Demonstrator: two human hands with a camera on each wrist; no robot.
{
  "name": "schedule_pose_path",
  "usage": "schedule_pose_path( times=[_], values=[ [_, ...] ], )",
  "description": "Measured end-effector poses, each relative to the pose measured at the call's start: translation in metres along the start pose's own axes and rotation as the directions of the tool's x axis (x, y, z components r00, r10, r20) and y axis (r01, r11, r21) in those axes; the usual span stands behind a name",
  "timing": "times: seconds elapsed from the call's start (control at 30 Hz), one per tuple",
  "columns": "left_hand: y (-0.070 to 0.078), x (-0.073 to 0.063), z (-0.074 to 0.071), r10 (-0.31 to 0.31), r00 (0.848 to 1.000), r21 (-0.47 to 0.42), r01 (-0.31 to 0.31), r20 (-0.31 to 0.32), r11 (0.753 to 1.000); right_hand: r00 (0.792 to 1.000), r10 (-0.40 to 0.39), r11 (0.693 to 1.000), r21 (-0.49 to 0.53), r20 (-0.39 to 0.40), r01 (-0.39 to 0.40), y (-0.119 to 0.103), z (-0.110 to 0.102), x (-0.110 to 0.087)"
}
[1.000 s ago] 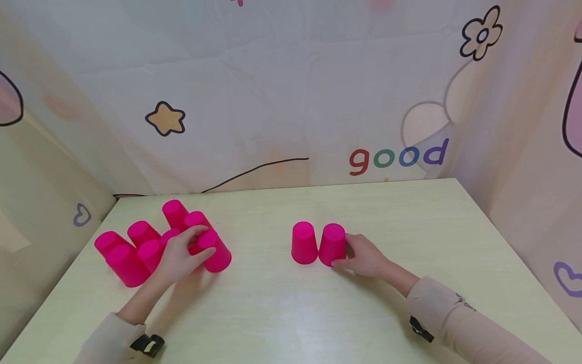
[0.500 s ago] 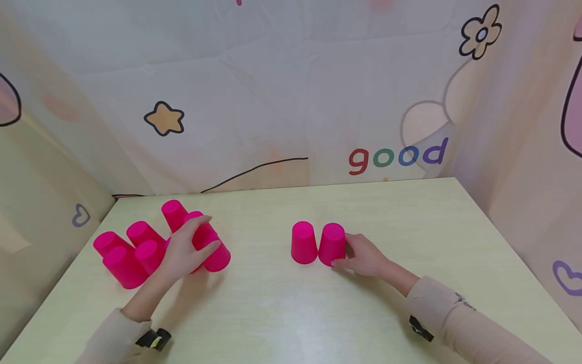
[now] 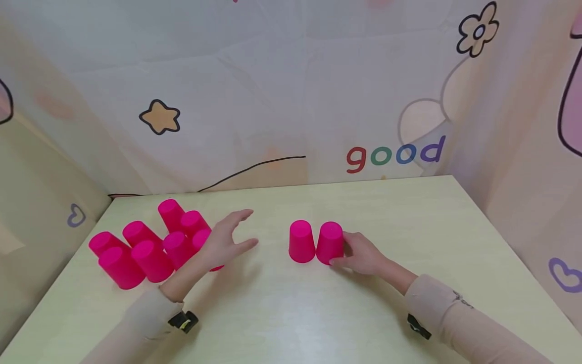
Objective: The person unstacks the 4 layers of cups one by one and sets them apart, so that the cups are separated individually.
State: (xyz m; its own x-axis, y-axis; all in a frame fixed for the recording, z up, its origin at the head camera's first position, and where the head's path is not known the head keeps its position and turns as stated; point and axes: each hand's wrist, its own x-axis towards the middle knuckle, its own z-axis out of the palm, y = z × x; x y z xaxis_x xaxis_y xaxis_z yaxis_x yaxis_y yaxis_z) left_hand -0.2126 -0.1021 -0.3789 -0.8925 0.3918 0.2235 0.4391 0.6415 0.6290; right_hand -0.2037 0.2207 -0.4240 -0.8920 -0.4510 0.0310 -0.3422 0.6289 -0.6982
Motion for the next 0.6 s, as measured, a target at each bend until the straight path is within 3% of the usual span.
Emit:
schedule_pose_path(
  times=[0.27,0.6],
  values=[
    [0.012,0.023,0.024,0.029,0.996,-0.081,-0.022,0.082,0.996,1.0,-0.004,1.0,0.005,0.006,0.004,-0.001,0.0,0.001],
    [0.016,0.036,0.044,0.047,0.987,-0.111,-0.03,0.152,0.993,1.0,0.011,1.0,-0.012,0.002,-0.011,0.0,0.0,0.001]
  ],
)
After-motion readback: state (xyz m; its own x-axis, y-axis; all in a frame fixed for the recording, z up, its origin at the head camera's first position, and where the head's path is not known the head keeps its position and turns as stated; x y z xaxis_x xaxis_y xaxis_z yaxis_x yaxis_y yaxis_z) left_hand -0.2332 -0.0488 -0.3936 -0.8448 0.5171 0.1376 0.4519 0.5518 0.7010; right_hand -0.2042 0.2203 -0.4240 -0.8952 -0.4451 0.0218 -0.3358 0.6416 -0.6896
